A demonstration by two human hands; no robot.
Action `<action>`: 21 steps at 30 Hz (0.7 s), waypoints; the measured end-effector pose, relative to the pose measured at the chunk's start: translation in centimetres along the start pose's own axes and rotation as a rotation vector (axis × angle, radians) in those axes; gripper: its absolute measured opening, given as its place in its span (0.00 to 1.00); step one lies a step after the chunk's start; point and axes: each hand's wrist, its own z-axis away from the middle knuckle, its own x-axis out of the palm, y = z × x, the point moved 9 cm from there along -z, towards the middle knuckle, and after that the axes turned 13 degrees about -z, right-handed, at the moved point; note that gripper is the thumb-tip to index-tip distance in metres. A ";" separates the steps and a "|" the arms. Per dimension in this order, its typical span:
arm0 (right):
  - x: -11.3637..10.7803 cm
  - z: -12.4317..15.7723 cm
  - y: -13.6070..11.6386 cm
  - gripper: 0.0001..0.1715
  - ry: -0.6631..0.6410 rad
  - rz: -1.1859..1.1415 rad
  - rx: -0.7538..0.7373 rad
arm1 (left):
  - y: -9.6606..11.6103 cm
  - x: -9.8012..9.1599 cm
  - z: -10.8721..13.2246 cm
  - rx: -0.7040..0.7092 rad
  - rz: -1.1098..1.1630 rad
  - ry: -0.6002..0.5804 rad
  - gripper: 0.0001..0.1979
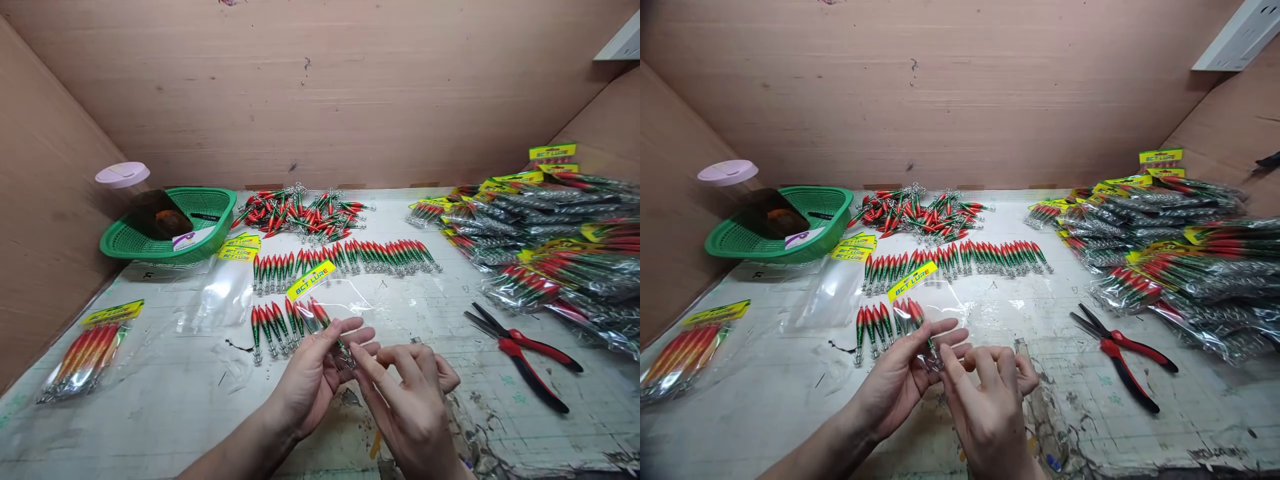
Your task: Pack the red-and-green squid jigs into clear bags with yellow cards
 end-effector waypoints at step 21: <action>9.0 -0.8 2.5 0.10 -0.498 -0.193 -0.119 | 6.3 -6.7 1.0 0.126 0.387 0.318 0.13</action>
